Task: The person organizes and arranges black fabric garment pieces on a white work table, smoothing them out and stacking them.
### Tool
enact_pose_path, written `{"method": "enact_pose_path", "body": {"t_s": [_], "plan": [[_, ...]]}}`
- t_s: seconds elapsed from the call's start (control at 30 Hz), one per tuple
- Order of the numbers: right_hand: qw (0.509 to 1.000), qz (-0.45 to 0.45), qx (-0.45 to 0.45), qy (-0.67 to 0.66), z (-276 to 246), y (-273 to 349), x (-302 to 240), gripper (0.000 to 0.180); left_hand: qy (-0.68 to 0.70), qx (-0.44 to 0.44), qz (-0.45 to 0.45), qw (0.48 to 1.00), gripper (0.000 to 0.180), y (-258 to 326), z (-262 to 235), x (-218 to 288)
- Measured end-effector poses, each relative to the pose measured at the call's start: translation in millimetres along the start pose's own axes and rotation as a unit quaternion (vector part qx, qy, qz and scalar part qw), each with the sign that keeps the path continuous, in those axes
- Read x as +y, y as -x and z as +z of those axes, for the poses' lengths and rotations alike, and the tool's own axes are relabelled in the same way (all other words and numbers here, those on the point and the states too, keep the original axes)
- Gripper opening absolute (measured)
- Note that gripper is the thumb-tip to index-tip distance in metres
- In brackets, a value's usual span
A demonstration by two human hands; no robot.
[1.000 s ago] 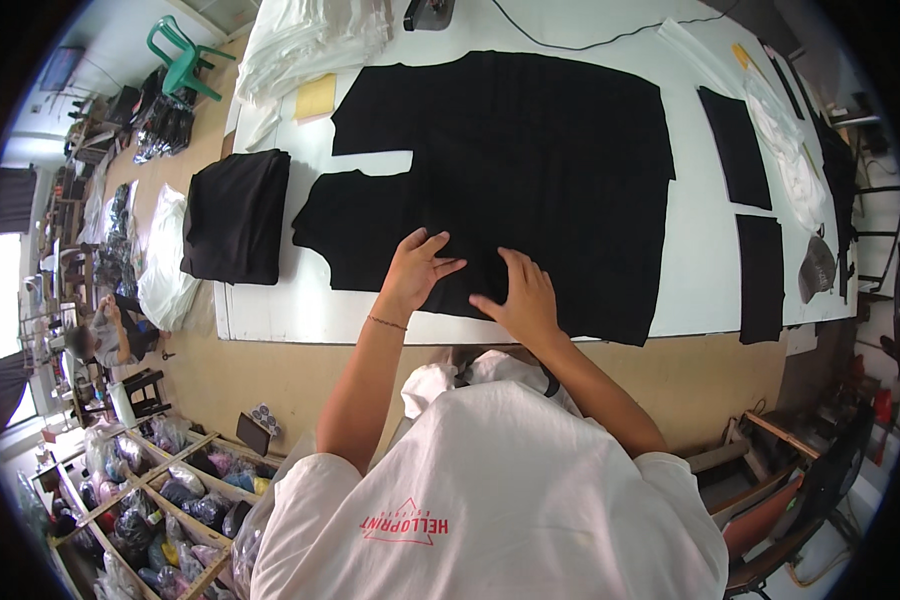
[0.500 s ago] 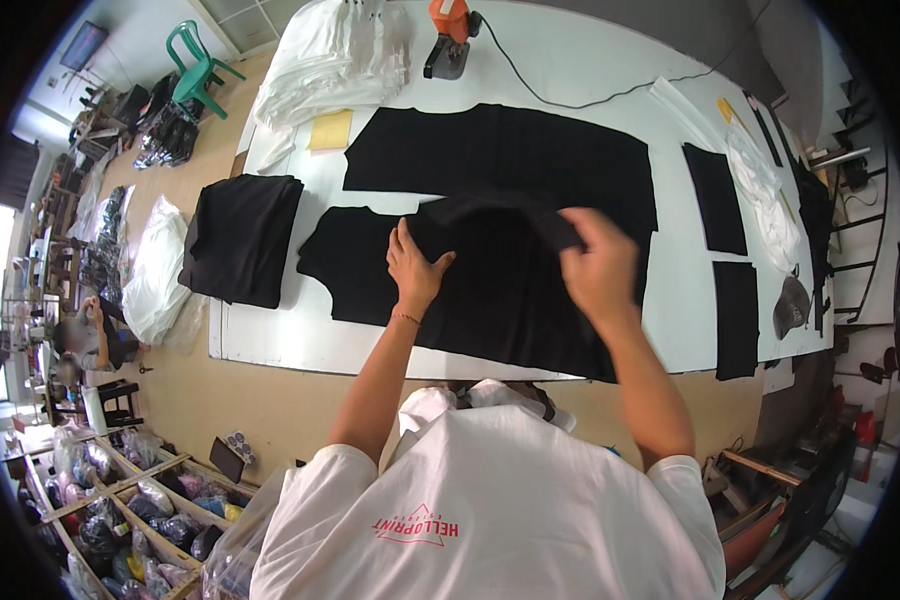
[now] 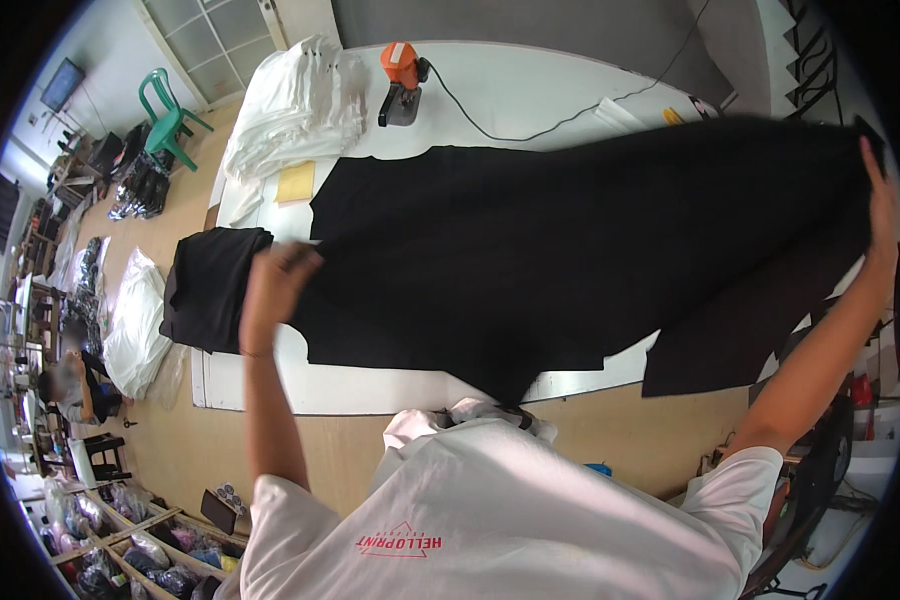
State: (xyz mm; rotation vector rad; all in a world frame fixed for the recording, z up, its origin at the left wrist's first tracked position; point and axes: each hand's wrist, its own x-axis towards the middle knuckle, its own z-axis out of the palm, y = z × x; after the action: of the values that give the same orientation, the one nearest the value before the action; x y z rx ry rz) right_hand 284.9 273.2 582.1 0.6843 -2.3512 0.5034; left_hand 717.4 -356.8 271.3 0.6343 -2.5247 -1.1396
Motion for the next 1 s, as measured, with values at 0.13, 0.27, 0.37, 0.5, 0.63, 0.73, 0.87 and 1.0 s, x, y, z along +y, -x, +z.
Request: {"method": "enact_pose_path", "body": {"t_s": [0.13, 0.27, 0.37, 0.5, 0.63, 0.73, 0.87, 1.0], "plan": [[0.938, 0.262, -0.099, -0.203, 97, 14, -10, 0.074, -0.050, 0.164, 0.085, 0.981, 0.024, -71, -89, 7], [0.858, 0.255, -0.236, -0.380, 170, 43, -23, 0.067, -0.005, 0.218, 0.129, 0.967, 0.028, -127, -131, 23], [0.891, 0.263, -0.103, -0.355, 183, 60, -9, 0.058, 0.064, 0.240, 0.124, 0.961, 0.026, -125, -145, 44], [0.891, 0.256, -0.005, -0.374, 134, 112, -35, 0.056, 0.196, 0.315, 0.188, 0.910, 0.020, -63, -150, 55], [0.945, 0.259, -0.050, -0.194, 111, 209, -26, 0.038, -0.081, 0.287, 0.086, 0.951, 0.024, 47, -148, 22], [0.937, 0.272, -0.136, -0.173, 106, 293, -31, 0.041, 0.094, 0.176, 0.100, 0.975, 0.032, 104, -104, -3], [0.894, 0.288, -0.196, -0.282, 154, 395, -34, 0.031, 0.100, 0.063, -0.072, 0.990, 0.039, 146, -38, -32], [0.819, 0.413, -0.285, -0.278, 208, 461, -20, 0.039, 0.052, -0.037, -0.154, 0.986, 0.031, 150, 13, -81]]}}
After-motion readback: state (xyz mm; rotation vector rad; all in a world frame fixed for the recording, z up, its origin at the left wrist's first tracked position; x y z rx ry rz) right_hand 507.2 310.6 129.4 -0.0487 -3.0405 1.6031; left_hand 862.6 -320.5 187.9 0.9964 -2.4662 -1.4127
